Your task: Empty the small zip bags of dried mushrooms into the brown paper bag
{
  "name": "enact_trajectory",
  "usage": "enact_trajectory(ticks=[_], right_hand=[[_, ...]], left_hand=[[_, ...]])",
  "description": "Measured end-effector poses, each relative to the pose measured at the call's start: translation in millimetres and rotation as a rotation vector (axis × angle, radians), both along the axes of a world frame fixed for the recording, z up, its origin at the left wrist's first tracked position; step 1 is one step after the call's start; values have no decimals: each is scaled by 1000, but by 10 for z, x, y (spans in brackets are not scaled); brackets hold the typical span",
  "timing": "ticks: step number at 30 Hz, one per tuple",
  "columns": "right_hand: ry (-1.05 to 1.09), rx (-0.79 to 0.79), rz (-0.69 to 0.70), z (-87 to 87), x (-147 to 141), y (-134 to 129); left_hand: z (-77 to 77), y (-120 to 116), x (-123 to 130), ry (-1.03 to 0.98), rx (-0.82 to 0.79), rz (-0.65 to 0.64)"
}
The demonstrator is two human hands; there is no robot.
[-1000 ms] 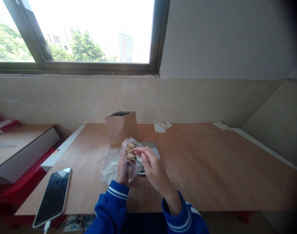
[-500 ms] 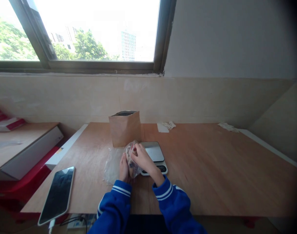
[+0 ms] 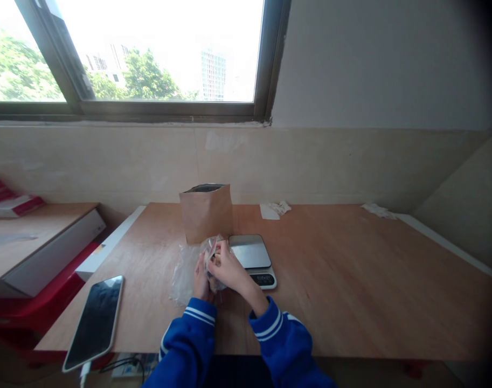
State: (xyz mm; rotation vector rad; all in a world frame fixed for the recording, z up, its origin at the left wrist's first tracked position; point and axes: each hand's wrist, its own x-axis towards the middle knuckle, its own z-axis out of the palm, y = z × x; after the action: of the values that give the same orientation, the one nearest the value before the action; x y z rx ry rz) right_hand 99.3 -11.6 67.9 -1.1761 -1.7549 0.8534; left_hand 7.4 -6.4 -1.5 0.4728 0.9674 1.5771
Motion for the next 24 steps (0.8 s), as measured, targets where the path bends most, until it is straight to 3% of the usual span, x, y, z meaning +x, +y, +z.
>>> enact_trajectory(ticks=[3,10,17,21,24], right_hand=[[2,-54,58,-45,56,35],[107,-203,108,-127,198,126],[220,-111,17,-120,146,58],[283,-11,86,128,187,8],[291,136,148,541,220,85]], left_hand=[[47,-18,25,28,4,67],[82,-56,44,61,76,-57],[76,-52,-19,-26,14,-31],[61,-32,-44,-159,97,-55],[19,-20,-59,-146,77,13]])
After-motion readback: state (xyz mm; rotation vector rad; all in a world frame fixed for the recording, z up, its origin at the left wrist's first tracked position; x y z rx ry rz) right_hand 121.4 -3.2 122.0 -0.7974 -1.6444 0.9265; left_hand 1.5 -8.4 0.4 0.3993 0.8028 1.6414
